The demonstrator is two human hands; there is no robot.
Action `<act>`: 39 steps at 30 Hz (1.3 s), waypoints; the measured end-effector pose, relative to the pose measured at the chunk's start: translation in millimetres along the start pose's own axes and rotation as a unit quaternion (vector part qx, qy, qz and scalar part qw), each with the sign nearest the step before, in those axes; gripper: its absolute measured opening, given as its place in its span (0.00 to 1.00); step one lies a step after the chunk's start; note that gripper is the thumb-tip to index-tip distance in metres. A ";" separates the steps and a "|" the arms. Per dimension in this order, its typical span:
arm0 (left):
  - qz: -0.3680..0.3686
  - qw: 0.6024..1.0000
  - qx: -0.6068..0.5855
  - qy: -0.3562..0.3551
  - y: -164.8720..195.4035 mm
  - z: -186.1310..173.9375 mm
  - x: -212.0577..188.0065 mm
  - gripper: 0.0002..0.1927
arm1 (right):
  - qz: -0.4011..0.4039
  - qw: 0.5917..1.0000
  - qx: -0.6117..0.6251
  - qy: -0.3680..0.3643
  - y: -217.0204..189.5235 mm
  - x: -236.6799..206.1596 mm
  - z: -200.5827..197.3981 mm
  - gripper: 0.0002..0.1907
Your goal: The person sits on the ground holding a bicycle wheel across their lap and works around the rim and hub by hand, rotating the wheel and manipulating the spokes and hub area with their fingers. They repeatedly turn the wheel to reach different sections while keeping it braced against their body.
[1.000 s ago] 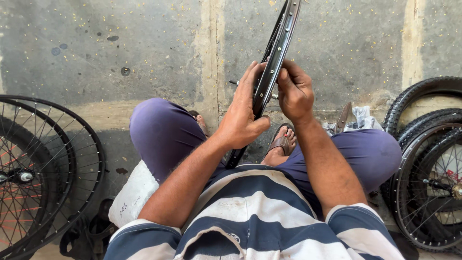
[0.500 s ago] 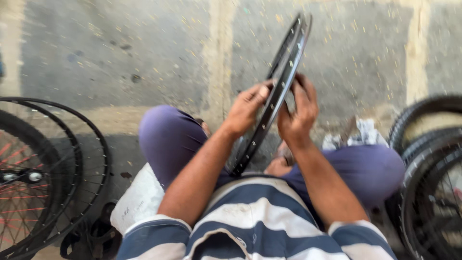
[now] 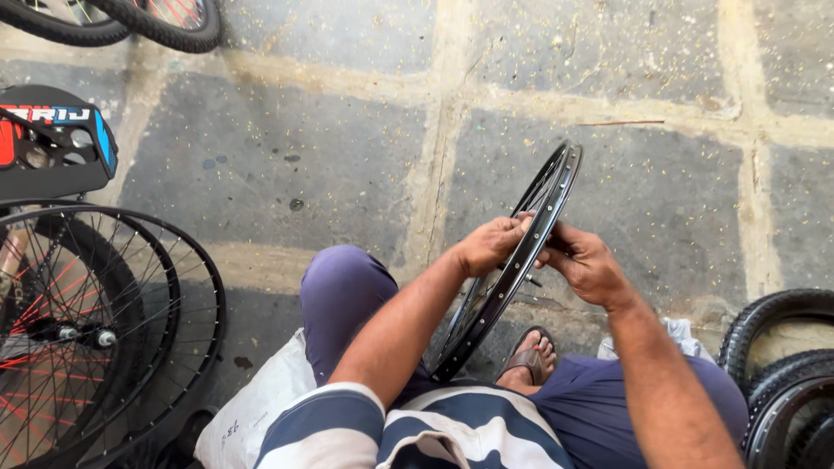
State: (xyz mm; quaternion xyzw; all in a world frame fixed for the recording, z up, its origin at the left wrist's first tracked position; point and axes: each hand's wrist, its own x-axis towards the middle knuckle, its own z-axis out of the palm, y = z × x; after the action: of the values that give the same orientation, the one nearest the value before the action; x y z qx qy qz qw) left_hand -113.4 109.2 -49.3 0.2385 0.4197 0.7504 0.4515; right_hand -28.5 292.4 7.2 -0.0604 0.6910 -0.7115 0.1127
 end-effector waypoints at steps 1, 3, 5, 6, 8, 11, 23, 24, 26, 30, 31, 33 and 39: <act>0.002 0.999 -0.025 0.024 0.2 5.0 -1.4 0.36 | 0.023 0.999 -0.022 -0.014 -1.9 2.4 -6.2 0.28; 0.007 0.994 -0.075 0.076 -2.2 13.8 -5.7 0.45 | 0.069 0.995 -0.065 -0.043 -5.6 8.1 -14.7 0.29; 0.011 0.991 -0.115 0.075 -4.1 16.1 -6.1 0.53 | -0.012 0.991 -0.127 -0.046 -5.8 11.2 -12.3 0.26; 0.014 0.988 -0.136 0.074 -5.5 15.9 -5.2 0.57 | -0.053 0.985 -0.158 -0.049 -4.6 12.8 -7.7 0.25; 0.039 0.987 -0.129 0.086 -8.7 13.5 -3.5 0.55 | -0.092 0.947 -0.290 0.106 3.1 10.3 12.8 0.18; 0.030 0.973 -0.167 0.154 -13.3 11.6 -7.7 0.45 | -0.196 0.821 -0.411 0.345 23.2 17.8 60.1 0.20; 0.083 0.991 -0.034 0.096 -12.8 16.7 -40.3 0.25 | -0.145 0.933 -0.233 0.231 10.0 -0.9 28.8 0.15; 0.075 0.991 -0.052 0.093 -16.2 16.9 -38.6 0.25 | -0.125 0.959 -0.181 0.180 6.6 -2.2 18.5 0.15; 0.068 0.992 -0.026 0.102 -24.3 15.8 -36.8 0.25 | -0.120 0.970 -0.178 0.117 -0.5 -0.8 1.9 0.16; 0.058 0.985 0.080 0.141 -30.1 9.2 -33.5 0.27 | -0.150 0.943 -0.289 0.074 -13.3 5.7 -2.1 0.26; 0.030 0.989 0.068 0.125 -27.5 5.3 -32.2 0.26 | -0.146 0.947 -0.276 0.075 -14.2 7.2 4.1 0.27; -0.025 0.994 0.047 0.090 -12.9 -9.7 -25.6 0.26 | -0.142 0.954 -0.251 0.078 -13.1 12.4 19.7 0.30; -0.047 0.998 -0.036 0.038 1.1 -22.6 -18.0 0.21 | -0.191 0.942 -0.267 0.072 -1.8 22.6 25.6 0.25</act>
State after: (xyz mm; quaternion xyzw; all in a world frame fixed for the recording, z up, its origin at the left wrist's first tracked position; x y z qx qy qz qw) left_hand -121.9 83.7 -60.1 0.1733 0.4201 0.7517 0.4779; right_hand -44.3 262.1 8.3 -0.1682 0.8372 -0.5115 -0.0956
